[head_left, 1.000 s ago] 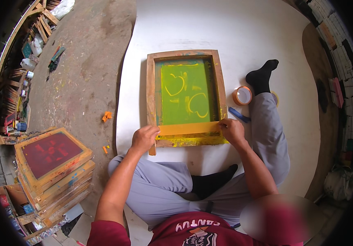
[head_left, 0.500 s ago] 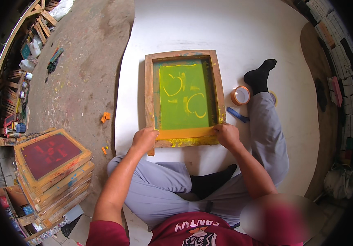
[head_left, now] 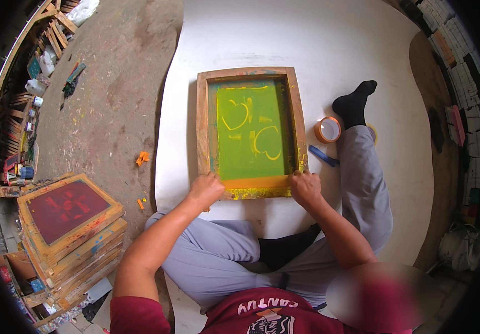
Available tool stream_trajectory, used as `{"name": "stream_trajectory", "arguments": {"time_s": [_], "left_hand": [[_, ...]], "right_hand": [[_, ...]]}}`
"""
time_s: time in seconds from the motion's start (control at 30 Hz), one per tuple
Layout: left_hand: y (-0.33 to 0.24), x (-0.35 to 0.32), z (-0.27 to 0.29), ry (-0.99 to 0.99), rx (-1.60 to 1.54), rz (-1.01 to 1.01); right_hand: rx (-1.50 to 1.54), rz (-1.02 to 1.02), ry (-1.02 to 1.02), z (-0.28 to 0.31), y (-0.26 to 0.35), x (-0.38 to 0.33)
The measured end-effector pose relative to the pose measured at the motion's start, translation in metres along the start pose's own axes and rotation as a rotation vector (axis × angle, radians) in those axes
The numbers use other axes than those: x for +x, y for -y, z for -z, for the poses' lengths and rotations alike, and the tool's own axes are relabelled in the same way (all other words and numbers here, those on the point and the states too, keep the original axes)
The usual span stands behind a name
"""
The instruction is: The person sits on the floor and applies orange tape around the edges of a wooden screen printing frame with green mesh. They smooth the tape, wipe the frame with a green cloth, and continue taping the remaining edges.
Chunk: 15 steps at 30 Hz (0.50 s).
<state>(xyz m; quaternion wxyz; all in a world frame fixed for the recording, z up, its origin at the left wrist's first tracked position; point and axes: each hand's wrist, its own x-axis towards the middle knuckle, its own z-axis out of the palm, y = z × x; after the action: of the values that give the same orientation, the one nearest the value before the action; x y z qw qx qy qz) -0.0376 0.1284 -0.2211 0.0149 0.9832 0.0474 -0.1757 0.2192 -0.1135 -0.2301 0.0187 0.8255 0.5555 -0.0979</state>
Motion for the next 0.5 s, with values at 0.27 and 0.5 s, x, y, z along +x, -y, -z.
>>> {"name": "stream_trajectory", "arguments": {"time_s": [0.27, 0.5], "left_hand": [[0.001, 0.005, -0.005, -0.022, 0.078, -0.032], [0.002, 0.008, -0.008, -0.014, 0.061, 0.001]], "right_hand": [[-0.01, -0.03, 0.082, 0.005, 0.004, 0.004], [-0.025, -0.038, 0.099, 0.001, 0.004, 0.009]]}}
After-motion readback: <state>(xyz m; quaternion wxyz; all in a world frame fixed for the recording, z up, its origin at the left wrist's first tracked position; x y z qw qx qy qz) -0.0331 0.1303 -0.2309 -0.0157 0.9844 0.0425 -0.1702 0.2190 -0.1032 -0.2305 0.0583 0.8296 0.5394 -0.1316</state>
